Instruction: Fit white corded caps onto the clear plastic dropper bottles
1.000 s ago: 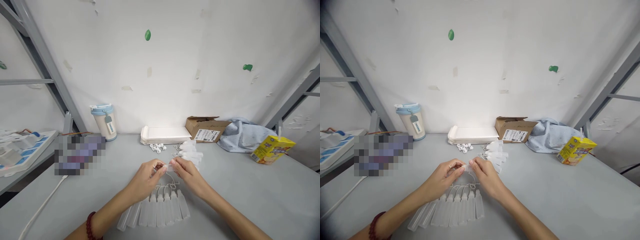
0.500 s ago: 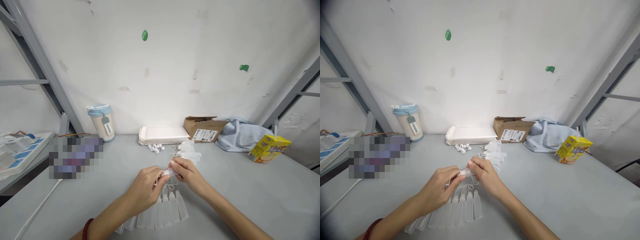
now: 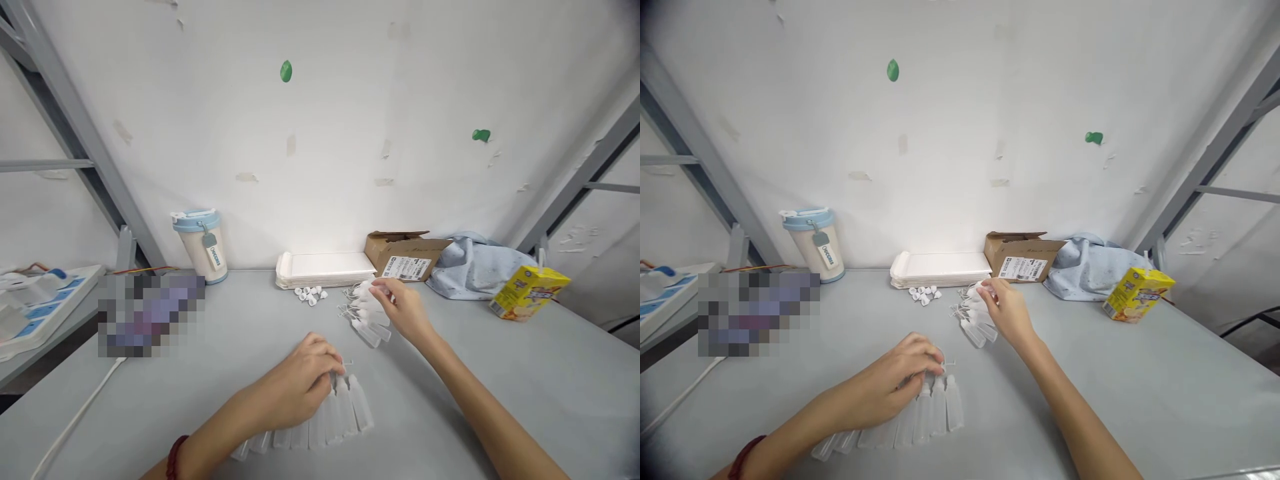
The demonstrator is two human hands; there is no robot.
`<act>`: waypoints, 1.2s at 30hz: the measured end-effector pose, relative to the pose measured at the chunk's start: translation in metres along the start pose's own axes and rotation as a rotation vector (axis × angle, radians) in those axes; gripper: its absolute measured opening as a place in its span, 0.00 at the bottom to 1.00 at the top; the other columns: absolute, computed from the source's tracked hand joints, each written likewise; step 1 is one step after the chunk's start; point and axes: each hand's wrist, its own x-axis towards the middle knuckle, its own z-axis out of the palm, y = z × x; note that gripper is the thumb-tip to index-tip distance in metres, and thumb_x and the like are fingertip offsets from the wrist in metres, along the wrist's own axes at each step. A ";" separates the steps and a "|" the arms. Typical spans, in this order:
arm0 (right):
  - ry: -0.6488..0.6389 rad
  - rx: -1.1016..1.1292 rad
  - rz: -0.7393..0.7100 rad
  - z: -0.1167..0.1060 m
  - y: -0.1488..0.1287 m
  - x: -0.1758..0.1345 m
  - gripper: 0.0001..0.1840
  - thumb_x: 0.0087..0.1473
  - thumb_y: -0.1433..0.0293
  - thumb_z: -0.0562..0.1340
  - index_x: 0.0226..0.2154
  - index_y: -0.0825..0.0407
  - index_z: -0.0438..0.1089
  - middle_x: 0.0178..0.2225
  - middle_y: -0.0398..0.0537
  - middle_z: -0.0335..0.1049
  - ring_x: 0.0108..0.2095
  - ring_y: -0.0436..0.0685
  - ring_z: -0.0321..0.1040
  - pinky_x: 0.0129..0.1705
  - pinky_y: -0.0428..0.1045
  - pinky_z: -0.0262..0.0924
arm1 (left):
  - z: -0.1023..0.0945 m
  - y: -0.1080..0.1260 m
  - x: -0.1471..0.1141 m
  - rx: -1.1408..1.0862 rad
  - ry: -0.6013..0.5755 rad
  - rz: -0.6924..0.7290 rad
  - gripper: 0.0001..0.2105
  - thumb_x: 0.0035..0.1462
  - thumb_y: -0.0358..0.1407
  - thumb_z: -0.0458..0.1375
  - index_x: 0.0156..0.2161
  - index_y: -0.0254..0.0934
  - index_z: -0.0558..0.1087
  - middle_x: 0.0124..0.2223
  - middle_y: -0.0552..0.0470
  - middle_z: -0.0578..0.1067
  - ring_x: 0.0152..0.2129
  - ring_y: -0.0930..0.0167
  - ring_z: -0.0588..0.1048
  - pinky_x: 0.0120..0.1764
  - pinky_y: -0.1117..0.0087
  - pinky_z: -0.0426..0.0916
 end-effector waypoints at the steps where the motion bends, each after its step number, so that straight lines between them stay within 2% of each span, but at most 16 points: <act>1: -0.010 -0.025 -0.021 0.002 0.002 0.000 0.12 0.55 0.64 0.53 0.36 0.53 0.67 0.36 0.50 0.70 0.28 0.54 0.63 0.31 0.48 0.56 | 0.000 0.000 0.000 0.008 -0.005 -0.002 0.18 0.51 0.21 0.45 0.41 0.38 0.72 0.43 0.48 0.73 0.45 0.68 0.65 0.47 0.66 0.63; 8: 0.019 -0.310 -0.141 0.012 0.006 -0.003 0.07 0.53 0.69 0.56 0.35 0.53 0.67 0.36 0.53 0.69 0.40 0.62 0.63 0.34 0.51 0.57 | -0.001 0.000 0.001 0.021 -0.041 0.005 0.18 0.54 0.22 0.44 0.44 0.38 0.70 0.44 0.49 0.72 0.44 0.68 0.64 0.47 0.66 0.63; 13: 0.100 -0.357 -0.180 -0.001 -0.003 -0.003 0.06 0.53 0.69 0.55 0.32 0.54 0.66 0.34 0.55 0.67 0.38 0.62 0.61 0.35 0.51 0.56 | -0.003 -0.001 0.000 -0.071 0.004 -0.035 0.16 0.58 0.26 0.44 0.48 0.39 0.67 0.48 0.49 0.69 0.47 0.68 0.63 0.50 0.66 0.61; 15: 0.068 -0.294 -0.144 -0.009 -0.014 -0.006 0.08 0.54 0.68 0.53 0.26 0.52 0.64 0.29 0.52 0.67 0.32 0.58 0.61 0.30 0.49 0.54 | -0.004 -0.001 -0.001 -0.118 0.041 -0.063 0.16 0.58 0.28 0.45 0.50 0.41 0.66 0.50 0.49 0.68 0.49 0.68 0.63 0.51 0.65 0.60; 16: -0.004 -0.236 -0.098 -0.013 -0.021 -0.008 0.11 0.54 0.67 0.53 0.23 0.52 0.62 0.25 0.48 0.66 0.27 0.55 0.60 0.26 0.48 0.51 | -0.004 -0.001 -0.001 -0.133 0.067 -0.083 0.17 0.58 0.28 0.46 0.50 0.42 0.66 0.51 0.49 0.68 0.50 0.68 0.63 0.51 0.64 0.60; 18: -0.254 -0.067 0.001 -0.021 -0.034 -0.014 0.17 0.55 0.63 0.52 0.18 0.51 0.58 0.17 0.42 0.61 0.19 0.50 0.55 0.21 0.46 0.47 | -0.004 -0.002 -0.001 -0.151 0.134 -0.148 0.17 0.58 0.30 0.46 0.51 0.43 0.66 0.52 0.50 0.67 0.49 0.68 0.64 0.50 0.65 0.62; 20: -0.576 0.068 0.052 -0.026 -0.045 -0.022 0.19 0.54 0.62 0.52 0.15 0.51 0.56 0.15 0.41 0.59 0.16 0.47 0.52 0.19 0.45 0.46 | -0.004 -0.003 0.001 -0.164 0.228 -0.245 0.16 0.59 0.32 0.46 0.49 0.42 0.68 0.52 0.49 0.67 0.46 0.67 0.67 0.44 0.67 0.66; 23: -1.051 0.126 0.136 -0.028 -0.053 -0.031 0.20 0.51 0.63 0.53 0.12 0.52 0.58 0.12 0.40 0.61 0.12 0.46 0.53 0.18 0.44 0.50 | -0.006 -0.006 0.004 -0.190 0.365 -0.345 0.14 0.58 0.35 0.47 0.44 0.40 0.72 0.48 0.49 0.71 0.41 0.67 0.70 0.36 0.70 0.68; 25: -1.204 0.111 0.189 -0.025 -0.054 -0.035 0.20 0.50 0.63 0.54 0.11 0.52 0.58 0.11 0.39 0.61 0.11 0.46 0.55 0.19 0.44 0.54 | -0.007 -0.009 0.006 -0.203 0.410 -0.342 0.12 0.58 0.35 0.48 0.40 0.39 0.74 0.44 0.50 0.73 0.38 0.67 0.71 0.36 0.70 0.68; 27: -1.228 0.094 0.202 -0.022 -0.054 -0.037 0.21 0.49 0.64 0.53 0.10 0.52 0.58 0.11 0.39 0.61 0.10 0.46 0.56 0.20 0.45 0.56 | -0.007 -0.010 0.007 -0.215 0.417 -0.322 0.11 0.57 0.34 0.49 0.36 0.39 0.75 0.39 0.51 0.75 0.36 0.68 0.72 0.37 0.70 0.67; 32: -1.104 0.000 0.190 -0.020 -0.055 -0.037 0.23 0.48 0.67 0.52 0.06 0.52 0.55 0.07 0.39 0.57 0.09 0.46 0.54 0.19 0.44 0.55 | -0.002 -0.009 0.004 -0.246 0.402 -0.284 0.07 0.54 0.31 0.53 0.30 0.38 0.74 0.33 0.53 0.76 0.31 0.71 0.73 0.35 0.71 0.67; 36: -1.057 -0.009 0.170 -0.019 -0.054 -0.037 0.20 0.44 0.71 0.53 0.06 0.51 0.54 0.07 0.39 0.55 0.09 0.47 0.55 0.18 0.45 0.54 | 0.001 -0.007 0.005 -0.294 0.402 -0.332 0.05 0.52 0.30 0.54 0.29 0.37 0.73 0.32 0.53 0.75 0.29 0.71 0.73 0.35 0.72 0.69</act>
